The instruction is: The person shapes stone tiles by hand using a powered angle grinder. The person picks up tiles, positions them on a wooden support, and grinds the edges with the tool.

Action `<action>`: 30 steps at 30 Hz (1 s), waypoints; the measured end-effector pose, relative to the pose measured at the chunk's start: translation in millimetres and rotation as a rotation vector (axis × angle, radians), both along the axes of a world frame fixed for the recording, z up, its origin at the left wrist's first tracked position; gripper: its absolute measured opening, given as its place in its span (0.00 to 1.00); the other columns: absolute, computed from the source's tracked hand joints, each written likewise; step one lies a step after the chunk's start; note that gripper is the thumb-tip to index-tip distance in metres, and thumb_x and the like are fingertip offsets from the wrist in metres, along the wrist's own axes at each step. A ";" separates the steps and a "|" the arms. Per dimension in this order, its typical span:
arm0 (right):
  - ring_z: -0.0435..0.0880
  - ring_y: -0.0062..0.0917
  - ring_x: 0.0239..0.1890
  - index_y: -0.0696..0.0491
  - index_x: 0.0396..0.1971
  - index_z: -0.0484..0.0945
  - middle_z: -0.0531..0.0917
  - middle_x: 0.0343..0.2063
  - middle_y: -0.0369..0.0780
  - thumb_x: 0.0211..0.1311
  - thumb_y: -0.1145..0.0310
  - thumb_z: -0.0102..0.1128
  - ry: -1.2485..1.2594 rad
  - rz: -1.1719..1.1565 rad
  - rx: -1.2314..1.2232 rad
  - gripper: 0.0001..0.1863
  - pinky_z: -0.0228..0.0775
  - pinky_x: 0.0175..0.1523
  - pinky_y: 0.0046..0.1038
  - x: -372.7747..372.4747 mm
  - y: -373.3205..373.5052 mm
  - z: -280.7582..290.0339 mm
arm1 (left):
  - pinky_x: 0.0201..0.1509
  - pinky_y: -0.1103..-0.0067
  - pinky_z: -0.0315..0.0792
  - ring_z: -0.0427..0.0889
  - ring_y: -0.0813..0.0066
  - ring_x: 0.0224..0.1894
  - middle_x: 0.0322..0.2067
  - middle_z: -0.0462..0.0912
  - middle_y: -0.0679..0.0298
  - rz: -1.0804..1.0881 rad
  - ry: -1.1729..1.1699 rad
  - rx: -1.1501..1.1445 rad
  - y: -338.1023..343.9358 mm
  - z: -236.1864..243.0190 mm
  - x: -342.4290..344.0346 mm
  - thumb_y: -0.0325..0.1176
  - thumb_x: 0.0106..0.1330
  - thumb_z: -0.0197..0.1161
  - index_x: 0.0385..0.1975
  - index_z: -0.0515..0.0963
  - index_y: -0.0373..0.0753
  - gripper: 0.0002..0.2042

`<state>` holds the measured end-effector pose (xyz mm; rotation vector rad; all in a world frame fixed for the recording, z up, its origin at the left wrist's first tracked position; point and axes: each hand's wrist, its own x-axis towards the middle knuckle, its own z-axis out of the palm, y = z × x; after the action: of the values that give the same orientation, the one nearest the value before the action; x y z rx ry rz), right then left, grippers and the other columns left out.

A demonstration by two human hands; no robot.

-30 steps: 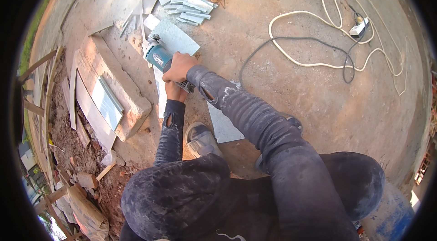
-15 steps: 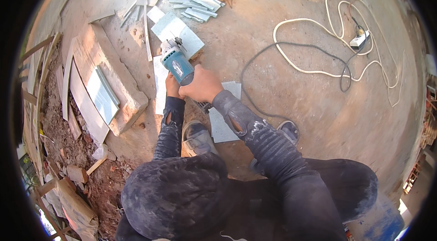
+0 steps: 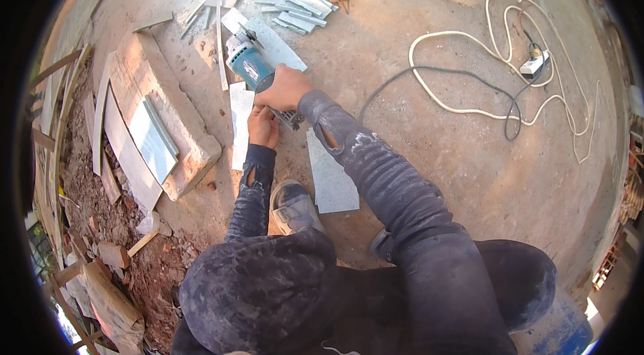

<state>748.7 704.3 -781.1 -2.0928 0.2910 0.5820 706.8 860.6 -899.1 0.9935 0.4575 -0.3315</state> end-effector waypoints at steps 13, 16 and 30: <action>0.84 0.42 0.43 0.64 0.44 0.75 0.82 0.39 0.53 0.35 0.54 0.70 0.106 -0.128 0.110 0.36 0.75 0.47 0.34 -72.2 -8.7 25.1 | 0.54 0.74 0.78 0.83 0.68 0.48 0.48 0.82 0.55 -0.044 -0.020 -0.055 2.4 1.7 3.0 0.23 0.71 0.57 0.55 0.74 0.27 0.15; 0.84 0.42 0.44 0.66 0.46 0.75 0.82 0.40 0.54 0.35 0.54 0.70 0.085 -0.167 0.139 0.38 0.75 0.48 0.33 -60.9 -0.9 20.0 | 0.52 0.74 0.78 0.83 0.69 0.47 0.48 0.82 0.55 -0.063 -0.037 -0.074 8.8 -8.9 3.1 0.23 0.71 0.57 0.56 0.73 0.28 0.15; 0.84 0.45 0.45 0.66 0.49 0.73 0.82 0.42 0.56 0.33 0.53 0.71 -0.001 0.007 0.103 0.42 0.76 0.49 0.33 -22.9 -36.0 -4.0 | 0.52 0.74 0.76 0.81 0.75 0.47 0.49 0.81 0.63 -0.075 0.055 0.065 0.2 11.0 4.4 0.26 0.69 0.61 0.66 0.67 0.37 0.25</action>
<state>725.8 668.3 -785.2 -1.9959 0.2479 0.5880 711.2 860.8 -888.1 1.0685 0.4839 -0.4143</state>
